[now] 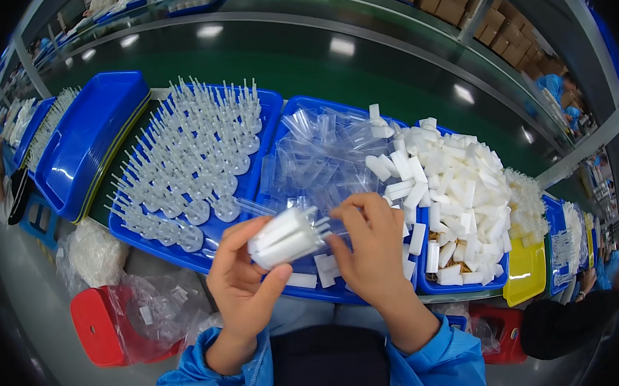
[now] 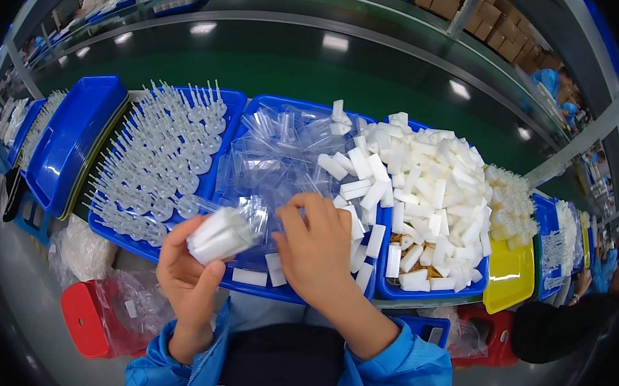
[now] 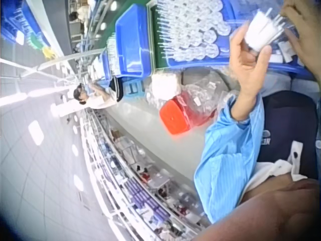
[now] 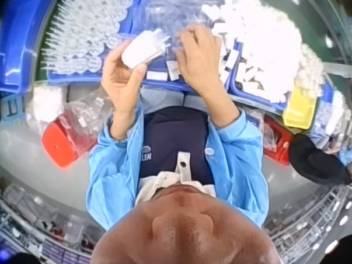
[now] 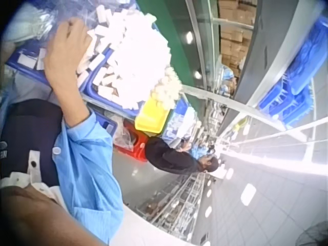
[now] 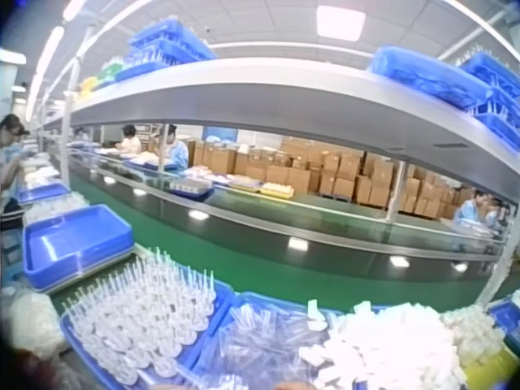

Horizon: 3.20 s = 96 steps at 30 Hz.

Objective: The person assembles small white plastic components by inserting them into clear plastic tubes. They pick up the white pieces and tubes from blue trays, fit them together, and place the finished assemblies into a yellow tray. The process is repetitive and performed by hand.

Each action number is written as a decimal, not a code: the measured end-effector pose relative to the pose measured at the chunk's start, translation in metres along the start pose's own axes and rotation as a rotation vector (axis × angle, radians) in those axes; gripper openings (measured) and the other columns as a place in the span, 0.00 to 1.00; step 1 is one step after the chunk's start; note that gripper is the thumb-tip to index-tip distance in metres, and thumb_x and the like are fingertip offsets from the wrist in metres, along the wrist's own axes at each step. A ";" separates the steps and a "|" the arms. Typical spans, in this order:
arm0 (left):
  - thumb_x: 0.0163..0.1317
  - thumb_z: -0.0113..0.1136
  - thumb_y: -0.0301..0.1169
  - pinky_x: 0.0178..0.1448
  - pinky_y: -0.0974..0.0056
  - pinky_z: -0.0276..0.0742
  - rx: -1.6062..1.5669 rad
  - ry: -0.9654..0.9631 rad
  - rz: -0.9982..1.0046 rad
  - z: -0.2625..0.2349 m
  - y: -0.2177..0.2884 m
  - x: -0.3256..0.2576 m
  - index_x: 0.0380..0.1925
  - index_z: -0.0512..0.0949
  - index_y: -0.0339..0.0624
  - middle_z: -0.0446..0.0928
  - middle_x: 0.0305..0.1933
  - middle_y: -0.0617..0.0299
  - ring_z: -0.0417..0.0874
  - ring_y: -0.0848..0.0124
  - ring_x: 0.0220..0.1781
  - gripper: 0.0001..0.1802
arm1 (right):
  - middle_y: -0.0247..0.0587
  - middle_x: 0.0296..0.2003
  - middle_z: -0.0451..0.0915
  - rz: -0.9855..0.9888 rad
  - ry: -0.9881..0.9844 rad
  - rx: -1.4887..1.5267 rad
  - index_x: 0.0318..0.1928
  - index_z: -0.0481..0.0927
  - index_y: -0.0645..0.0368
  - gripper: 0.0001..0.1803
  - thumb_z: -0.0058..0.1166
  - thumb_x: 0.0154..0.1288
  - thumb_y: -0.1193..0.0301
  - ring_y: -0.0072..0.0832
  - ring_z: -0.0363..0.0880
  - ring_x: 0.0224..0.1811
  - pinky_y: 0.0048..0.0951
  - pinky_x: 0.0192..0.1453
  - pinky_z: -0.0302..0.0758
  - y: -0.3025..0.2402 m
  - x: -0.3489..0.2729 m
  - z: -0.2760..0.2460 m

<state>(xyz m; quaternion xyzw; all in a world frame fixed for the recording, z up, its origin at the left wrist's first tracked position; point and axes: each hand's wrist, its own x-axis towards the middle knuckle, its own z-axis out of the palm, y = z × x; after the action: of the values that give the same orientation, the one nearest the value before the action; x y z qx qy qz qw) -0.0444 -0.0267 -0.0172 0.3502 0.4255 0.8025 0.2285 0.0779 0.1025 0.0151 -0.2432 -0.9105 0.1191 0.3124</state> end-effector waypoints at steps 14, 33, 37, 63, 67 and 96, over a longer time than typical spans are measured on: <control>0.53 0.65 0.18 0.63 0.61 0.70 0.238 -0.147 0.039 0.025 0.006 -0.005 0.53 0.74 0.30 0.69 0.56 0.49 0.75 0.62 0.58 0.24 | 0.52 0.45 0.81 0.534 0.299 1.505 0.46 0.73 0.63 0.08 0.53 0.69 0.76 0.23 0.76 0.35 0.25 0.44 0.73 0.029 -0.036 -0.050; 0.52 0.66 0.15 0.52 0.63 0.84 0.288 -0.324 0.068 0.045 0.006 -0.007 0.51 0.75 0.29 0.69 0.57 0.44 0.78 0.57 0.58 0.23 | 0.43 0.38 0.79 0.482 0.334 1.250 0.41 0.78 0.68 0.07 0.57 0.61 0.81 0.21 0.79 0.34 0.19 0.37 0.75 0.041 -0.059 -0.063; 0.51 0.66 0.16 0.57 0.60 0.79 0.264 -0.321 0.025 0.045 0.003 -0.010 0.51 0.75 0.31 0.69 0.57 0.46 0.77 0.56 0.58 0.24 | 0.43 0.38 0.78 0.436 0.300 1.153 0.41 0.78 0.69 0.08 0.58 0.60 0.84 0.20 0.77 0.33 0.19 0.36 0.74 0.037 -0.056 -0.064; 0.48 0.70 0.17 0.48 0.65 0.85 0.353 -0.334 0.083 0.047 -0.008 -0.011 0.49 0.79 0.31 0.73 0.53 0.48 0.81 0.62 0.51 0.24 | 0.45 0.36 0.77 0.411 0.199 0.941 0.38 0.80 0.71 0.09 0.61 0.55 0.85 0.23 0.77 0.34 0.19 0.38 0.75 0.034 -0.058 -0.080; 0.49 0.69 0.16 0.48 0.66 0.84 0.387 -0.362 0.098 0.047 -0.009 -0.011 0.50 0.77 0.30 0.71 0.54 0.46 0.80 0.58 0.55 0.25 | 0.46 0.35 0.77 0.393 0.225 0.906 0.39 0.78 0.72 0.08 0.59 0.57 0.83 0.22 0.76 0.29 0.18 0.33 0.73 0.031 -0.057 -0.076; 0.49 0.73 0.19 0.49 0.58 0.86 0.641 -0.286 0.379 0.059 -0.021 -0.027 0.59 0.67 0.25 0.76 0.54 0.38 0.82 0.53 0.54 0.37 | 0.48 0.50 0.64 0.306 0.359 0.356 0.62 0.69 0.69 0.48 0.76 0.40 0.63 0.37 0.64 0.53 0.37 0.56 0.65 -0.012 -0.058 -0.041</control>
<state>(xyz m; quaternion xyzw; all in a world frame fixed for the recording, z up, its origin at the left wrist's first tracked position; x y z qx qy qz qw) 0.0195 -0.0028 -0.0213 0.5844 0.5460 0.6002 0.0127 0.1390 0.0647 0.0215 -0.3360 -0.7583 0.2776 0.4847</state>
